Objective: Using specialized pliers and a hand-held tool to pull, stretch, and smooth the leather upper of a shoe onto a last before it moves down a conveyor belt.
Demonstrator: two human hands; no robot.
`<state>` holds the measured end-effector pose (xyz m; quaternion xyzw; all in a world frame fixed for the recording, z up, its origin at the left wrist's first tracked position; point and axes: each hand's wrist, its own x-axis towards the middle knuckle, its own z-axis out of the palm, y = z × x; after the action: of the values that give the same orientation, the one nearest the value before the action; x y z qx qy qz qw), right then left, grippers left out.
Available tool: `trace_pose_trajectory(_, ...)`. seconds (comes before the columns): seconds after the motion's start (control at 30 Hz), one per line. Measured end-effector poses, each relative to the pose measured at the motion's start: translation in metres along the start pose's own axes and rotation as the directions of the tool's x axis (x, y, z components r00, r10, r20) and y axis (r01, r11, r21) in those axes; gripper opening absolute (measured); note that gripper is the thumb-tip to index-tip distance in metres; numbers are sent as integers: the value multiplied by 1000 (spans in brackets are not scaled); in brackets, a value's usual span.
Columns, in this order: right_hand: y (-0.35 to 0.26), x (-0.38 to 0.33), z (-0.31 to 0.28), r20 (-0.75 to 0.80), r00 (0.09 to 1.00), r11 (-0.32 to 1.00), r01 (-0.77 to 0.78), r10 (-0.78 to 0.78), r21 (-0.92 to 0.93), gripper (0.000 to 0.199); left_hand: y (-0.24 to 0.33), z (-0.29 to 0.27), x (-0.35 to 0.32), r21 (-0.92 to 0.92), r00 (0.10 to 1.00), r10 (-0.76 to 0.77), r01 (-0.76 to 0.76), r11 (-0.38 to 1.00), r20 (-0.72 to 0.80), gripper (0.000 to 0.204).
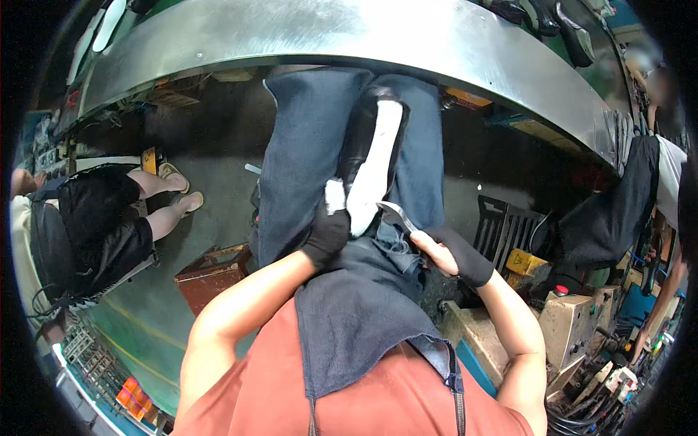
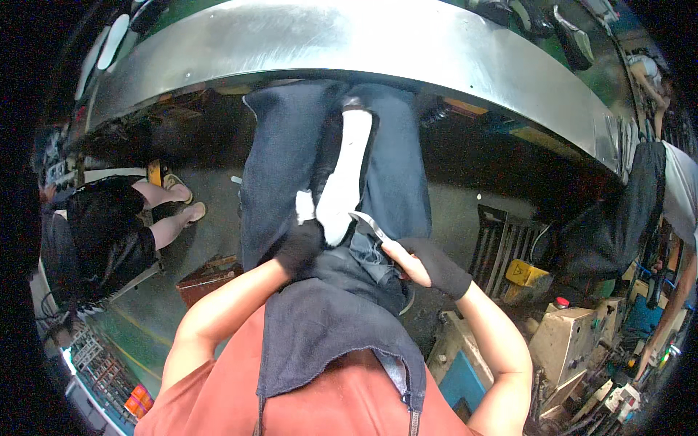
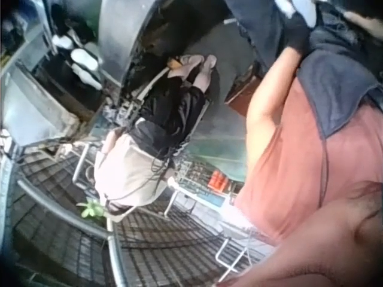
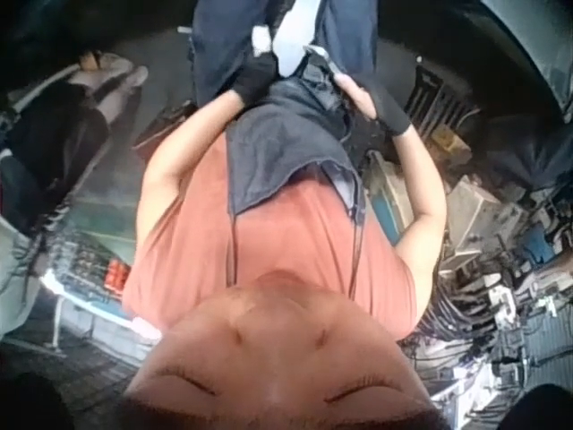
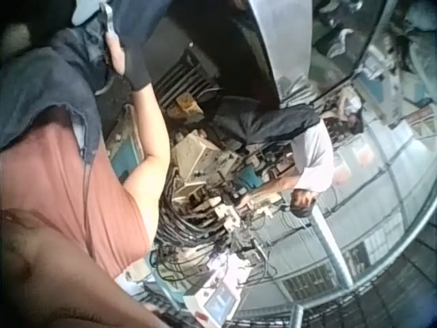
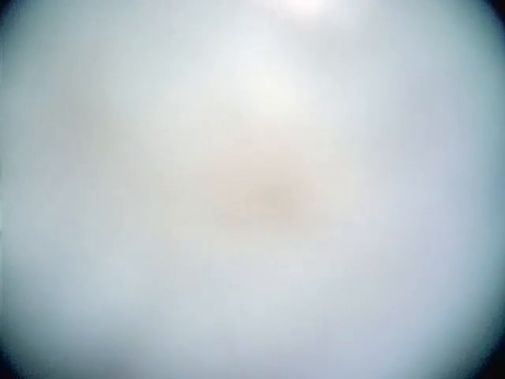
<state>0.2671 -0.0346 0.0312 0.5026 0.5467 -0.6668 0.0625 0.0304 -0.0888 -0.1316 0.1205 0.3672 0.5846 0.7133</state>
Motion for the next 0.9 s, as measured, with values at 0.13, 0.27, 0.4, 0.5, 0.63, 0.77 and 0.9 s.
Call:
trace_pose_trajectory(0.13,-40,-14,-3,-48,998,986,42,-50,-159,45,50,59,-7,793,930,354,-286,538,95,56)
trace_pose_trajectory(0.27,-101,-17,8,2,875,815,452,-485,-363,36,47,39,-12,776,982,174,-167,608,75,61)
trace_pose_trajectory(0.4,-41,19,4,10,869,789,455,-496,-412,34,68,50,-52,852,988,3,-136,506,156,83)
trace_pose_trajectory(0.5,-22,2,-11,-26,964,893,233,-263,-385,42,47,9,-44,302,974,-226,208,931,27,65)
trace_pose_trajectory(0.63,-34,-24,-7,-76,992,951,74,-101,-299,39,43,38,-41,908,948,318,-163,386,35,60)
trace_pose_trajectory(0.77,-89,-29,16,105,808,666,544,-580,-510,39,63,51,-37,867,910,333,-361,344,247,74)
trace_pose_trajectory(0.9,-44,22,6,244,597,378,721,-764,-581,40,56,26,-36,891,971,14,-227,393,241,108)
